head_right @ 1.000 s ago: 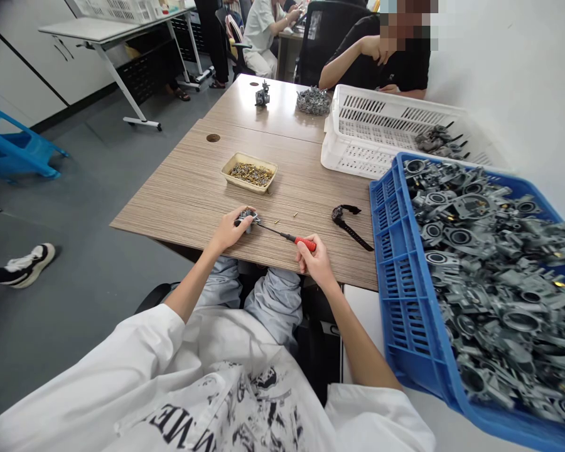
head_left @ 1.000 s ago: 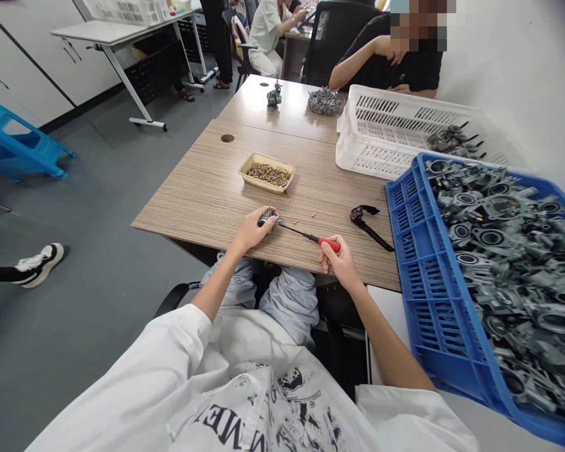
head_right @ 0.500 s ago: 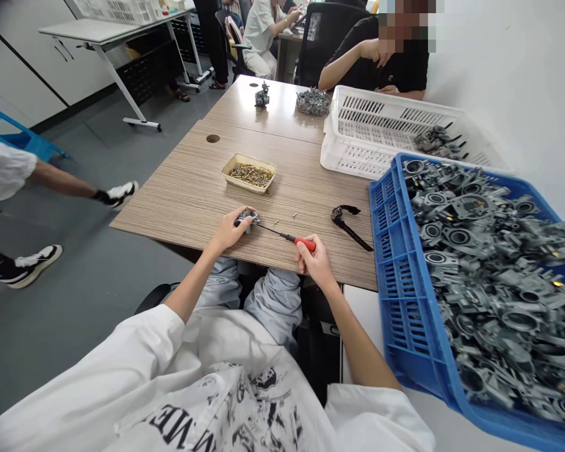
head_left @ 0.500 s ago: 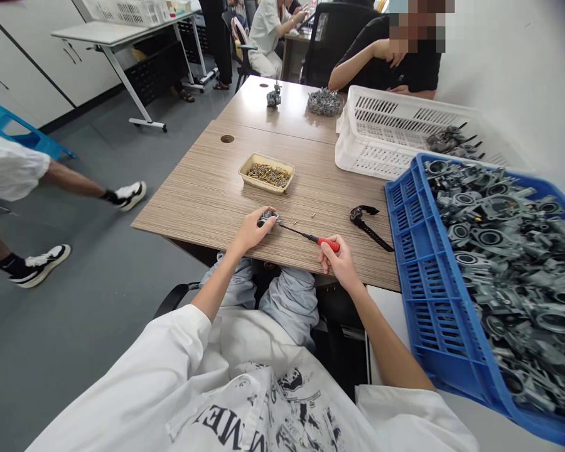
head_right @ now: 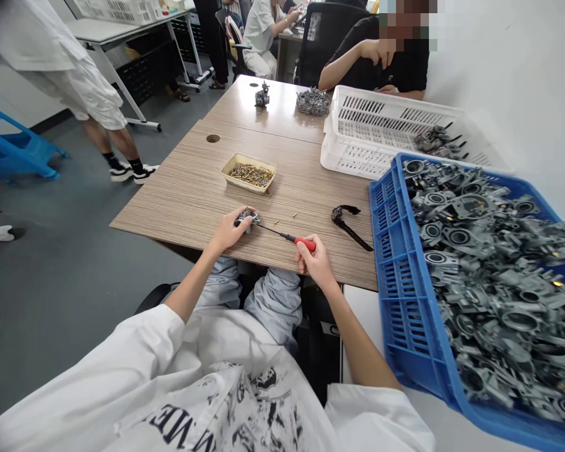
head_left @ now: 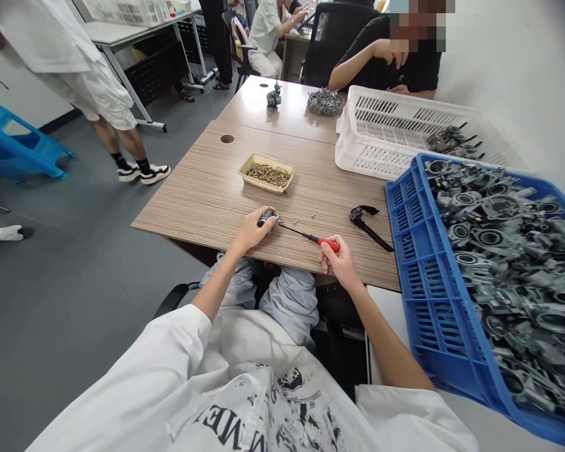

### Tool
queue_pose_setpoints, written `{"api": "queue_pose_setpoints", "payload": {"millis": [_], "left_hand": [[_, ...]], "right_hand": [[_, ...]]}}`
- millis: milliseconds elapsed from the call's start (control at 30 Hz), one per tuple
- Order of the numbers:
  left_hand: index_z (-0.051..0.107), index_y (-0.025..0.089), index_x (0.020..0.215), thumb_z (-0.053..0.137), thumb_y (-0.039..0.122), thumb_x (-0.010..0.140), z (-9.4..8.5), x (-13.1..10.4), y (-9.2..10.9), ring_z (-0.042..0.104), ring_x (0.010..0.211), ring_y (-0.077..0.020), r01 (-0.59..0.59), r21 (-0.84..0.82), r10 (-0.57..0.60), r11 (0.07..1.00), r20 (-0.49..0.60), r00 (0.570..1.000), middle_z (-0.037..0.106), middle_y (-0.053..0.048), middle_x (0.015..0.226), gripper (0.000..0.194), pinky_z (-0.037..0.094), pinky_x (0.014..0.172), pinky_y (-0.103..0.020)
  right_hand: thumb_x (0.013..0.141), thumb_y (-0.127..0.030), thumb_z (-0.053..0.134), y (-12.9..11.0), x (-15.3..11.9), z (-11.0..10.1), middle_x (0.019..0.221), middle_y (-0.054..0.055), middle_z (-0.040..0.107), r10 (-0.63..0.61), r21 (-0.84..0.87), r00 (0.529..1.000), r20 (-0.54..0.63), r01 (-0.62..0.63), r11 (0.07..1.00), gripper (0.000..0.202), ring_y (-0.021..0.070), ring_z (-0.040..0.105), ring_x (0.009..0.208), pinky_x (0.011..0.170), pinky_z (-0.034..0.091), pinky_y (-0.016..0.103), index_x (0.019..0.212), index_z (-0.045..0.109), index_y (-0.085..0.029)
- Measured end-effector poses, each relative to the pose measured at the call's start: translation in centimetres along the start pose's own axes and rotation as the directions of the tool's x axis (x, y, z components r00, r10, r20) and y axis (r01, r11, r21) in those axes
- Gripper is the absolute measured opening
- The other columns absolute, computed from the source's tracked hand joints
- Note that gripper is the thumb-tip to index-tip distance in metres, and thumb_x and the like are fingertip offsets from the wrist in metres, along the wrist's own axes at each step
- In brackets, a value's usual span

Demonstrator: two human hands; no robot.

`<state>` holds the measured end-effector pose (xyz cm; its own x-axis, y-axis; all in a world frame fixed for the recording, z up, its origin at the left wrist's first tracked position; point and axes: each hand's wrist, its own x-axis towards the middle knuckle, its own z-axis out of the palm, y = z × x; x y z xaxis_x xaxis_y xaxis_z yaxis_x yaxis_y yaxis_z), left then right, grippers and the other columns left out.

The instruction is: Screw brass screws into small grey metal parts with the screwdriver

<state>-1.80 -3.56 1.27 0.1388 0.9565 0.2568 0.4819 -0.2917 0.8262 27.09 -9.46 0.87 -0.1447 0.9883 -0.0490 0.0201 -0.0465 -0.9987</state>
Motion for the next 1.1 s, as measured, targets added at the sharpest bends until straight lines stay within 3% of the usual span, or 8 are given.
{"api": "queue_pose_setpoints", "payload": {"millis": [1100], "left_hand": [[0.071,0.02,0.121,0.053,0.046,0.1,0.03,0.01,0.0,0.071,0.113,-0.025,-0.004,-0.006,0.004,1.0,-0.005,1.0,0.078,-0.008,0.119,0.038,0.053,0.103,-0.035]], "right_hand": [[0.091,-0.058,0.075,-0.37,-0.1,0.25,0.063,-0.007,0.064,0.009,0.019,1.0,-0.005,-0.009,1.0,0.044,0.0098,0.049,0.038,0.033,0.043,0.02,0.095,0.046,-0.027]]}}
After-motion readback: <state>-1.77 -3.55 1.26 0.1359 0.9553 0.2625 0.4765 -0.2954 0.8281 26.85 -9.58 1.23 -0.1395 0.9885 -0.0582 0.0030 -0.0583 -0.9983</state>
